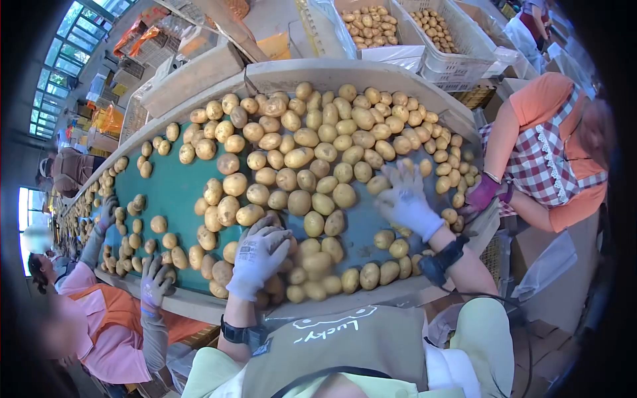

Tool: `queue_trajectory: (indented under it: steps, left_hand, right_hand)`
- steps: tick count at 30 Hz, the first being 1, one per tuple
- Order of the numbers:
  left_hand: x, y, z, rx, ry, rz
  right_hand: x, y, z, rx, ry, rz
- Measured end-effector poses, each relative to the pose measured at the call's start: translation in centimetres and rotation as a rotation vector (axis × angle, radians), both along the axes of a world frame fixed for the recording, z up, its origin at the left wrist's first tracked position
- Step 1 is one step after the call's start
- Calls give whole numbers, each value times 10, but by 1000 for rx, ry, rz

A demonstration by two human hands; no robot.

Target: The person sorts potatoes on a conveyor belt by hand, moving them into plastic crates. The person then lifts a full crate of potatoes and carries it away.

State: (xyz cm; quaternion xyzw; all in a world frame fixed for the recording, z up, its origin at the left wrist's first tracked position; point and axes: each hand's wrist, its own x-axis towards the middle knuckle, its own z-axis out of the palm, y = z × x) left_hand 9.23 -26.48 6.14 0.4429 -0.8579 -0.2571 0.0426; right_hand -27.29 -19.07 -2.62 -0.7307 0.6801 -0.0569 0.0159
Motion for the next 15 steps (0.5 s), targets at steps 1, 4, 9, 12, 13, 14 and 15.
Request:
queue_trajectory:
  steps: [1,4,9,12,13,14,15]
  left_hand:
    - [0,-1,2,0,-4,-7]
    - [-9,-1,8,-5,-17,1]
    - [-5,-6,9,-1,15,11]
    - [-3,-6,4,12,44,97]
    - [-3,-5,2,-9,30,84]
    - [-3,-4,2,-5,32,91]
    - [-3,-4,3,-9,17,57]
  right_hand:
    - [-6,-18,7,0,-4,-7]
    - [2,-68,23,180,-288,-200]
    - [58,-44,8,-14,-385,231]
    - [14,-7,8,122,-301,360]
    - [4,-3,0,130,-297,368]
    - [1,-3,-2,82,-155,213]
    - [0,-3,-5,29,-12,54]
